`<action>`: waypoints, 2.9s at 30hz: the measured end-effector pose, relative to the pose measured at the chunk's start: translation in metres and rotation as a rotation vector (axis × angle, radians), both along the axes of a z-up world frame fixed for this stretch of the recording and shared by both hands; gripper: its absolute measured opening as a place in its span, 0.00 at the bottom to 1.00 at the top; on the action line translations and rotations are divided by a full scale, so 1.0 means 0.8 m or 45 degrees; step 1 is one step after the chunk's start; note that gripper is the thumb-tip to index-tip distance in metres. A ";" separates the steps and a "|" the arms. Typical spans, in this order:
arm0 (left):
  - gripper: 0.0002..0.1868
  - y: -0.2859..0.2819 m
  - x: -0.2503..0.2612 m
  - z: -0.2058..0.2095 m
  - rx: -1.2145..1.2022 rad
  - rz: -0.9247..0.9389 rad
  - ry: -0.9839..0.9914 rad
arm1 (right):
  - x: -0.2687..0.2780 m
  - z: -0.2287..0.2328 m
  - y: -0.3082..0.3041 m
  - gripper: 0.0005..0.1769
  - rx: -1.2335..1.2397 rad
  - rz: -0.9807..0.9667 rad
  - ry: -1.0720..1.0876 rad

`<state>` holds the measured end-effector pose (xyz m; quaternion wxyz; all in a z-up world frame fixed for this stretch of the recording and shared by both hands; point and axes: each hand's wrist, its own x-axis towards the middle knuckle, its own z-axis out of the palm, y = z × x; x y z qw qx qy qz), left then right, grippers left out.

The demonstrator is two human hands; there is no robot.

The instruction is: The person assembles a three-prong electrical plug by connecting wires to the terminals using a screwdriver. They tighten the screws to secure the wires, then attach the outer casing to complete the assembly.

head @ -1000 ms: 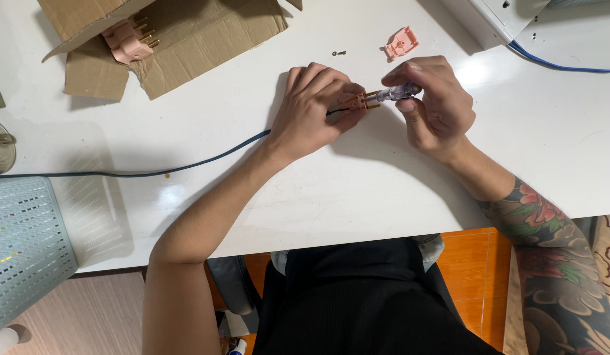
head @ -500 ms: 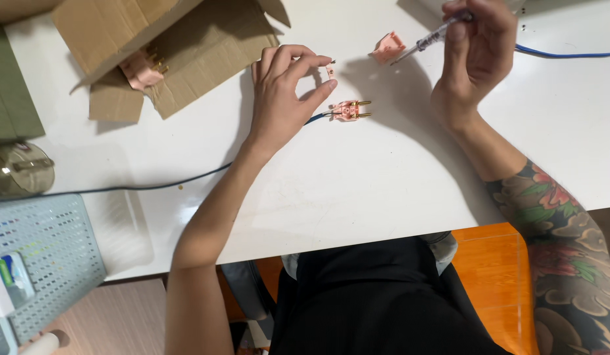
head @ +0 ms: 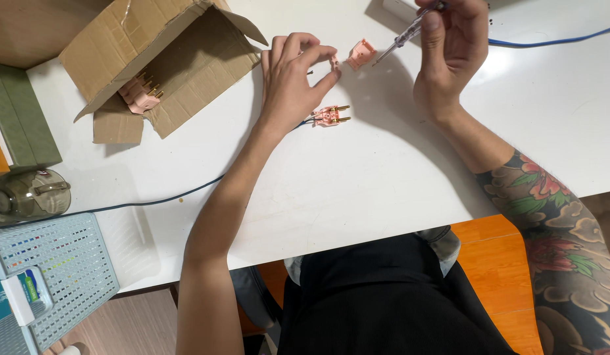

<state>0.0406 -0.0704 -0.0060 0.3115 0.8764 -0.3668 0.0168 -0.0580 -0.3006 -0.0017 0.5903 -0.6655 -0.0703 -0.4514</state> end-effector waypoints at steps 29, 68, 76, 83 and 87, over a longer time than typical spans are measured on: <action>0.19 0.038 -0.068 -0.017 -0.068 -0.231 -0.277 | 0.000 0.002 0.000 0.06 -0.112 -0.012 0.143; 0.15 0.041 -0.063 -0.021 -0.157 -0.221 -0.261 | -0.036 -0.031 0.015 0.12 -0.269 0.423 0.185; 0.15 0.041 -0.063 -0.022 -0.158 -0.221 -0.252 | -0.035 -0.034 0.013 0.11 -0.367 0.402 0.143; 0.16 0.039 -0.062 -0.020 -0.167 -0.208 -0.252 | -0.031 -0.012 0.023 0.13 -0.606 0.348 0.061; 0.14 0.038 -0.063 -0.018 -0.190 -0.197 -0.238 | -0.030 -0.006 0.024 0.13 -0.703 0.347 0.048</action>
